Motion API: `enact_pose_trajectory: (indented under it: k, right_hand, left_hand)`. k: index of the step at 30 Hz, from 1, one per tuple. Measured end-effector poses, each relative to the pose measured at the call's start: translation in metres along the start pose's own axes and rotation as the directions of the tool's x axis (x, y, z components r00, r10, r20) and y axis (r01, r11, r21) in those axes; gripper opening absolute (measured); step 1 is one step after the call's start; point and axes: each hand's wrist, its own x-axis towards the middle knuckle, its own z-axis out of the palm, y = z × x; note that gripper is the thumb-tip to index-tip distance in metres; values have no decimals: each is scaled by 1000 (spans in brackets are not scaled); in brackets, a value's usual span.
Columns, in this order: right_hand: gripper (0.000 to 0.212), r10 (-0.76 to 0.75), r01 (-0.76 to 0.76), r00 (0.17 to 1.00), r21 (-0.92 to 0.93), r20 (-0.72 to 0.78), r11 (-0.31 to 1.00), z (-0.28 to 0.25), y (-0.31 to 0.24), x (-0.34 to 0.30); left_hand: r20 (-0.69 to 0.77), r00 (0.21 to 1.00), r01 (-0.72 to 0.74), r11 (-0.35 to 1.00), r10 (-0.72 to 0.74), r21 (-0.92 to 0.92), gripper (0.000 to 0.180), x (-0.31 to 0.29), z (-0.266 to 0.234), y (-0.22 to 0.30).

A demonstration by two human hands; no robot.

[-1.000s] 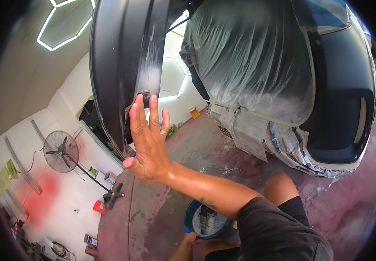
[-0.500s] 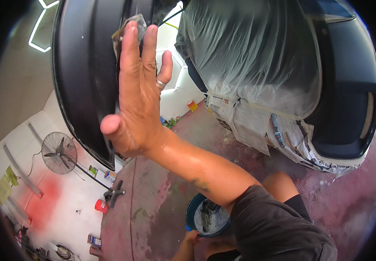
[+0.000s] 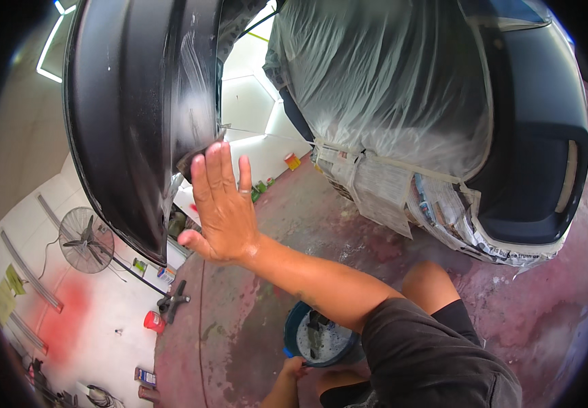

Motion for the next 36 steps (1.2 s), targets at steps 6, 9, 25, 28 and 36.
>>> enact_pose_trajectory:
  k: [6, 9, 25, 28, 36]
  right_hand:
    - [109, -76, 77, 979, 1, -187, 997, -13, -5, 75]
    - [106, -46, 48, 994, 15, -97, 999, -11, 4, 31]
    - [110, -27, 48, 983, 113, -184, 992, -8, -16, 65]
    - [108, -30, 33, 984, 19, -178, 999, -3, -15, 52]
    - [107, -61, 69, 972, 29, -225, 997, -24, -4, 100]
  left_hand:
    - [-8, 1000, 24, 995, -23, 97, 28, -7, -13, 4]
    - [-20, 1000, 14, 994, -11, 113, 27, -13, 2, 14]
    - [15, 1000, -8, 999, 8, 33, 23, 3, -11, 0]
    - [-2, 1000, 8, 995, -8, 96, 23, -1, -6, 3]
    - [-62, 998, 32, 991, -24, 133, 26, -10, -11, -4]
